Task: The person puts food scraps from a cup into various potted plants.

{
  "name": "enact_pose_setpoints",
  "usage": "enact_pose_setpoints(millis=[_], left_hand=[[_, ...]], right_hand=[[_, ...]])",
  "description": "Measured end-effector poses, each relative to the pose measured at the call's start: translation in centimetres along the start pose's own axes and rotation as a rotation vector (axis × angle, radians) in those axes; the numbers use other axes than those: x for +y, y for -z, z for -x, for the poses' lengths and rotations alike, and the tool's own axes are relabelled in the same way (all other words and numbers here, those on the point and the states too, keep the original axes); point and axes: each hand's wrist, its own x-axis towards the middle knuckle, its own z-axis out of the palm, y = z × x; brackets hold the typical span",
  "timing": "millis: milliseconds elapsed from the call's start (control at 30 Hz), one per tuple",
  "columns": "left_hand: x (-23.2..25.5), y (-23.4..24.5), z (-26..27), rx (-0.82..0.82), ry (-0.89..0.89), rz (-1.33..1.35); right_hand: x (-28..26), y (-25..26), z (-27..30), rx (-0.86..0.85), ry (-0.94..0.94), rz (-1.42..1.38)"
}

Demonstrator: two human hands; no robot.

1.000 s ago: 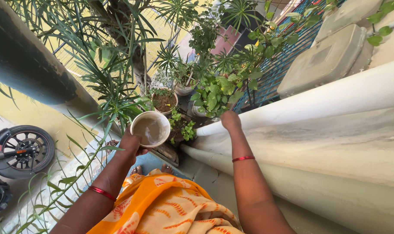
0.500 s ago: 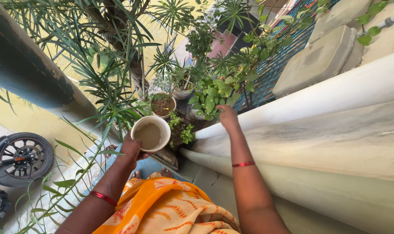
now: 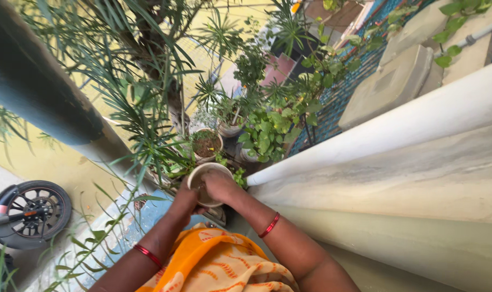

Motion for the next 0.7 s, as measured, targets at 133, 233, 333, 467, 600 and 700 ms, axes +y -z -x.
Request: enact_pose_setpoints(millis=[133,233,333,467,600,700], left_hand=[[-0.3,-0.8,-0.2,0.042,0.079,-0.039],[-1.1,-0.8,-0.6,0.012,0.070,-0.032],[-1.7,-0.2,-0.4,-0.035,0.002,0.080],[-1.9,0.8,-0.7,0.056,0.017,0.084],[-1.9,2.0,-0.4,0.054,0.017,0.100],[-1.4,2.6,-0.1,0.116,0.058,0.094]], right_hand=[[1.5,0.0,-0.6,-0.251,-0.071,-0.021],[2.4,1.4,-0.6,-0.352,-0.216,-0.432],[3.6,3.0,-1.5,-0.402,-0.365,-0.796],[5.6,6.4,-6.1,-0.288,-0.226,-0.539],[8.1,11.6,-12.9,-0.015,-0.227,-0.322],[11.0,15.3,-17.2,0.142,-0.301,-0.279]])
